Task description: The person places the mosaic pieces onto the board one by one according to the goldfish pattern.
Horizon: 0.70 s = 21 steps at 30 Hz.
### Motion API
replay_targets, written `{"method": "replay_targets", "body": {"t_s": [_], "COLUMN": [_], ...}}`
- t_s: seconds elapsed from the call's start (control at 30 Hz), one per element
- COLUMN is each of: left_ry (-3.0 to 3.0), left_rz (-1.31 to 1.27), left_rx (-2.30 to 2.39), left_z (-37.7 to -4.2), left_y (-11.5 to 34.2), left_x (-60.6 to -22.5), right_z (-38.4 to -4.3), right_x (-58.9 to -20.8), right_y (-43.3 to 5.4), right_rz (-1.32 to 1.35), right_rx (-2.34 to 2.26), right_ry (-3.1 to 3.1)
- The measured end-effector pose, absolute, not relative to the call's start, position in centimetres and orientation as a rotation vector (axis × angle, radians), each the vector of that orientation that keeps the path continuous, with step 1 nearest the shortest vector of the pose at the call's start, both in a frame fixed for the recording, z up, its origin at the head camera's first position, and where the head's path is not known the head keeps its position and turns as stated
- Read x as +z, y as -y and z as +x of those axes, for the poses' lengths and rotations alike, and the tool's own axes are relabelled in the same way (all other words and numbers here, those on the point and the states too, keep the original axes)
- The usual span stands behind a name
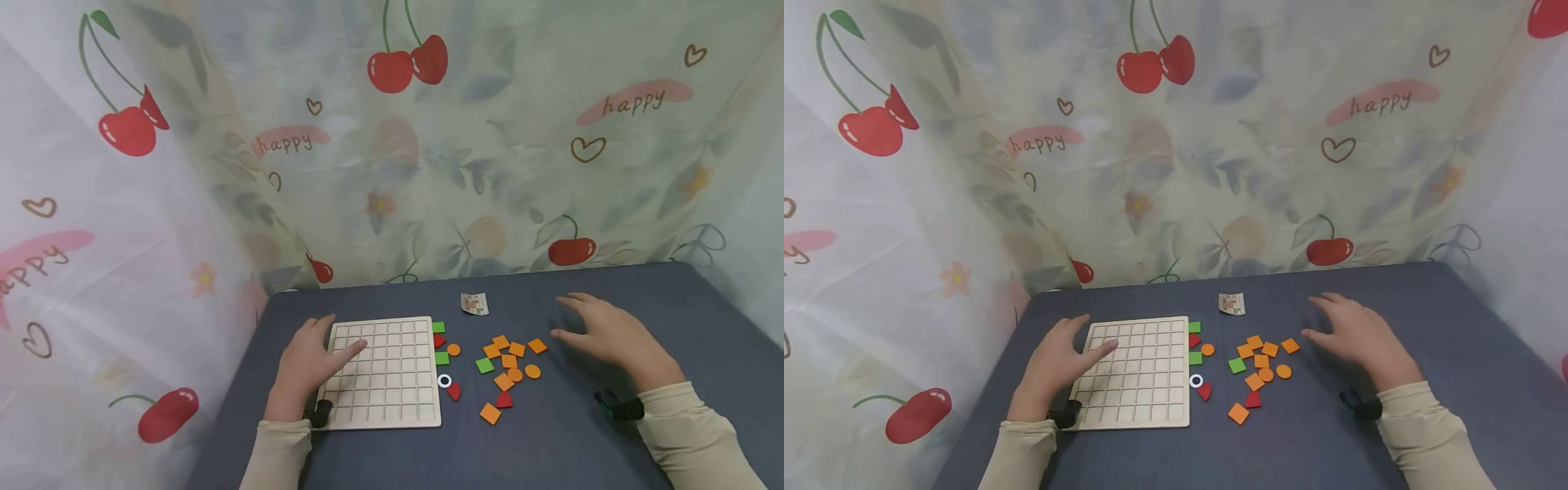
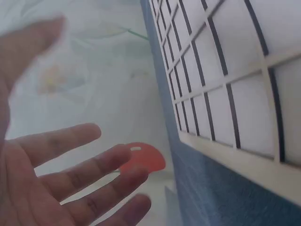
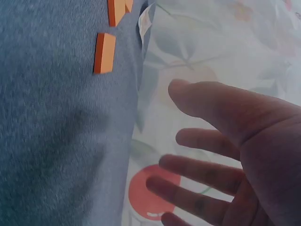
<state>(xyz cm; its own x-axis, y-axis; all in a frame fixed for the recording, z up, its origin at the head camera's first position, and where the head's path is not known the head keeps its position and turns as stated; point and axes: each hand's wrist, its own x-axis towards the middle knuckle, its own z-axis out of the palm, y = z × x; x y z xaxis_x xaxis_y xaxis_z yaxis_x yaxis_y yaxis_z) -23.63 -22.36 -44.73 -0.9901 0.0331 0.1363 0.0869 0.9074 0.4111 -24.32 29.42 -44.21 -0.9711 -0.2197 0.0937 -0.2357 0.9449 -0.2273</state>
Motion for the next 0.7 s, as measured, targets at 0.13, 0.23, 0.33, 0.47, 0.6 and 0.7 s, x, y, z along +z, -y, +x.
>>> {"method": "replay_targets", "body": {"t_s": [0.13,0.23,0.33,0.47,0.6,0.7], "left_ry": [2.915,2.896,2.902,2.917,2.943,2.962], "left_rz": [-0.089,-0.068,-0.01,0.078,0.144,0.182], "left_rx": [-0.783,-0.879,-0.991,-1.093,-1.121,-1.141], "left_z": [-24.0,-24.3,-24.5,-24.6,-24.7,-24.8], "left_y": [22.8,23.2,23.6,24.0,24.5,24.8], "left_x": [-45.2,-45.6,-45.9,-46.2,-46.6,-46.7], "right_z": [-24.3,-24.3,-24.4,-24.5,-24.4,-24.4], "right_x": [-44.3,-44.3,-44.4,-44.8,-45.3,-45.6], "right_y": [-29.3,-29.1,-28.9,-28.4,-27.7,-26.8], "right_rz": [0.402,0.458,0.508,0.554,0.602,0.646], "right_rx": [0.486,0.573,0.642,0.705,0.769,0.812], "right_ry": [3.029,3.005,2.983,2.933,2.861,2.812]}}
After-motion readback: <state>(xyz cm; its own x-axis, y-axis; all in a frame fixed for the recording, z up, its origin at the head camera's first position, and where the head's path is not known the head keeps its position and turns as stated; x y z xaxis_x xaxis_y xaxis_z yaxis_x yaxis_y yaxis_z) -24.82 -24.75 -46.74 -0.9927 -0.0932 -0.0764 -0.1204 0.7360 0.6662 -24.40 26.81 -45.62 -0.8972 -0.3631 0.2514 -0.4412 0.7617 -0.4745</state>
